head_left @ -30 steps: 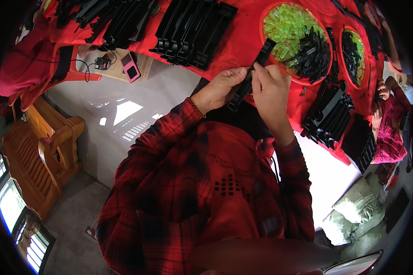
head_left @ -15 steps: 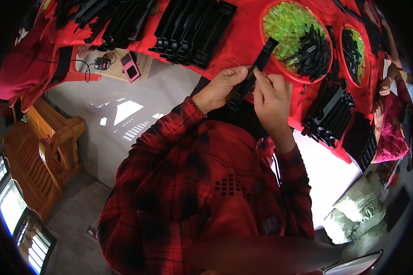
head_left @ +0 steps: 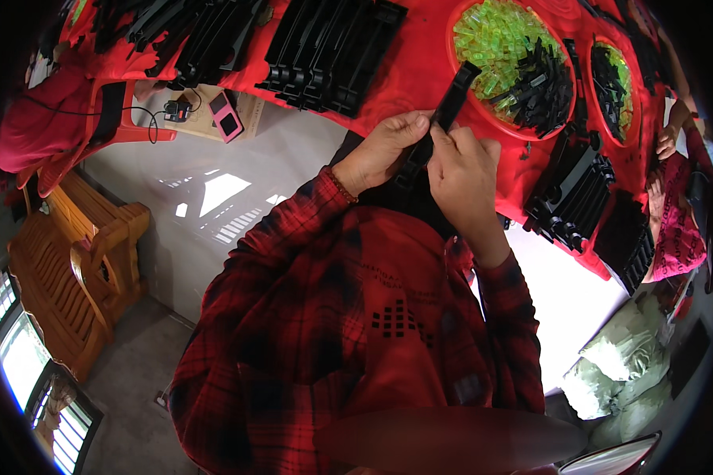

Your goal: The person assembles small yellow plastic inserts into larger black plastic housings by hand.

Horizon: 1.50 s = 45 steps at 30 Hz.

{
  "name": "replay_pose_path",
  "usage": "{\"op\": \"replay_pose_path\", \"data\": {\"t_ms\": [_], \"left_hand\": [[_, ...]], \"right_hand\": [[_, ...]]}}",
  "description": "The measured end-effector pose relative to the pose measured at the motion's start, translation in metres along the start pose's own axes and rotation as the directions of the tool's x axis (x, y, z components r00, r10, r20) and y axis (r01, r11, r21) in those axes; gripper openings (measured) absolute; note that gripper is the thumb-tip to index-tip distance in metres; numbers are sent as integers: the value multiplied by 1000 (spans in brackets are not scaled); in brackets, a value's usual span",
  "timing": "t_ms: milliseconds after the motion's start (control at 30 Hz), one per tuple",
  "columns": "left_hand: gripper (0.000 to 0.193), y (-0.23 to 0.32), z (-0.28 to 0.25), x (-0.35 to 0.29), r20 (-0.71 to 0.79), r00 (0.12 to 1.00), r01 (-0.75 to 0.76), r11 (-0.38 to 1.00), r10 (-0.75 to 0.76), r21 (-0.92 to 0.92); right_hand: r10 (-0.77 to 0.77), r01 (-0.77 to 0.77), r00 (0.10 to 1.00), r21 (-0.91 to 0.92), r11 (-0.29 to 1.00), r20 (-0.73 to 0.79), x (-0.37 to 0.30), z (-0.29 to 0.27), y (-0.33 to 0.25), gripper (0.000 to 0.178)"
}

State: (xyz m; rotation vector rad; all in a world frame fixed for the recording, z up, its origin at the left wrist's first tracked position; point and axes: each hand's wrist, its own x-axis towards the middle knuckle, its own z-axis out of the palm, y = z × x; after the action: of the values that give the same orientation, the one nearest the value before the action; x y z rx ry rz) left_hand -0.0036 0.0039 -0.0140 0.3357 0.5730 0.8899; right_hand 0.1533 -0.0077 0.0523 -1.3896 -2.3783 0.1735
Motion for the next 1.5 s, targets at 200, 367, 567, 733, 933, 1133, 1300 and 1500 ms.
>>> {"op": "replay_pose_path", "data": {"t_ms": [200, 367, 567, 733, 933, 1133, 1300, 1500], "left_hand": [[49, -1, 1, 2, 60, 998, -28, 1000, 29, -8], [47, -7, -8, 4, -19, 999, -24, 996, 26, 82], [43, 0, -2, 1, -18, 1000, 21, 1000, -21, 3], [47, 6, 5, -1, 38, 999, 39, 997, -36, -63], [56, 8, 13, -5, 43, 999, 33, 992, -28, -120], [57, 11, 20, -8, 58, 998, 40, 984, -30, -173], [49, 7, 19, -8, 71, 997, 21, 977, -6, -213], [41, 8, 19, -8, 106, 994, 17, 979, 5, -205]], "right_hand": [[0, 1, 999, -8, 1000, 38, -2, -1, -3, 34], [-58, 62, 993, -37, 997, 99, 4, -2, -5, 23], [-39, 39, 999, 24, 999, 16, 1, 1, 1, 26], [-24, 27, 999, 67, 997, -48, -9, -6, -4, 36], [5, 33, 983, 206, 978, -185, -15, -13, -7, 42], [10, 41, 978, 237, 971, -209, -17, -14, -7, 40], [17, 40, 975, 249, 968, -220, -22, -15, -7, 40], [2, 69, 974, 303, 951, -227, -26, -10, -8, 41]]}}
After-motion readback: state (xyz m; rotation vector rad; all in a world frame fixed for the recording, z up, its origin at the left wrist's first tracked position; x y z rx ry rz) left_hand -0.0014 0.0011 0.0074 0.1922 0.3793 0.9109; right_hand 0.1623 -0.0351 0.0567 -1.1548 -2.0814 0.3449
